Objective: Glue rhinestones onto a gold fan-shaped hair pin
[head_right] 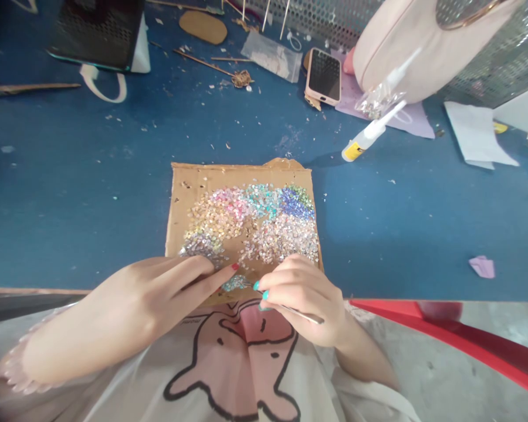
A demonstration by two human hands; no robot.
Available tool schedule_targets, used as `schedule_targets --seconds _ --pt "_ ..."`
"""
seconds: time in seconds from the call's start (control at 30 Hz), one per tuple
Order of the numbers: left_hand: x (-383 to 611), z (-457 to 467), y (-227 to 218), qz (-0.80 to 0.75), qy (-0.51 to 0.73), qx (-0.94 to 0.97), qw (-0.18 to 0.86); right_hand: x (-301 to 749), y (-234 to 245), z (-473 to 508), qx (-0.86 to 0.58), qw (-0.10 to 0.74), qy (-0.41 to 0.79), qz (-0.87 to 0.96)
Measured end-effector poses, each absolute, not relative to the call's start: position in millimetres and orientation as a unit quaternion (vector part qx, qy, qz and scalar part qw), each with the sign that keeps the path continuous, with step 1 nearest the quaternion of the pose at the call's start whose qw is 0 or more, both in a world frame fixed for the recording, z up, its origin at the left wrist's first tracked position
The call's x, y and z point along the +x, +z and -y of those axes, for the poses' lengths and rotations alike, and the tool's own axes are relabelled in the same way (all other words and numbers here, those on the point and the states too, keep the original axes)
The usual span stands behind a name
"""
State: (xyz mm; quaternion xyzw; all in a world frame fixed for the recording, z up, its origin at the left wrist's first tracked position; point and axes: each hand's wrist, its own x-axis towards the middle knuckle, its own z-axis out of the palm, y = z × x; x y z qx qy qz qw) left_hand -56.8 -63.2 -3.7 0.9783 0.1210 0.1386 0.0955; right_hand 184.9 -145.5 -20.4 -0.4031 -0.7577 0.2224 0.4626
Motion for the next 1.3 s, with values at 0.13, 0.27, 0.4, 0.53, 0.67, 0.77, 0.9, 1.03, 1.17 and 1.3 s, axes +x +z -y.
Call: schedule_targets --seconds 0.13,0.27,0.4,0.53,0.67,0.77,0.9,1.03,1.17,1.3 --pt "-55.0 62.4 -4.4 -0.125 0.153 0.976 0.096 185.3 -18.8 145.1 -0.402 0.463 0.219 0.759" --pt "-54.6 62.0 -4.4 -0.125 0.150 0.976 0.095 185.9 -19.4 145.2 -0.400 0.462 0.215 0.762" --pt "-54.8 61.9 -4.5 -0.123 0.149 0.977 0.095 185.9 -20.7 145.9 -0.403 0.456 0.216 0.764" --pt "-54.8 61.5 -4.7 -0.121 0.149 0.977 0.097 185.1 -20.1 146.0 -0.396 0.459 0.217 0.765" --pt "-55.5 61.6 -4.2 -0.121 0.151 0.977 0.091 184.7 -19.6 145.8 -0.390 0.464 0.221 0.764" --pt "-55.6 61.7 -3.7 -0.119 0.148 0.977 0.094 184.9 -19.9 145.7 -0.393 0.465 0.220 0.762" --pt "-55.2 61.7 -3.2 -0.117 0.142 0.979 0.089 184.4 -20.0 145.6 -0.388 0.465 0.220 0.765" --pt "-54.8 61.8 -3.2 -0.119 0.142 0.979 0.091 182.9 -19.9 146.2 -0.387 0.470 0.219 0.763" --pt "-54.0 60.9 -4.1 -0.118 0.146 0.978 0.095 182.5 -20.6 147.1 -0.401 0.467 0.212 0.759" --pt "-53.9 60.4 -4.2 -0.119 0.149 0.977 0.095 183.5 -21.2 147.5 -0.403 0.470 0.210 0.757"
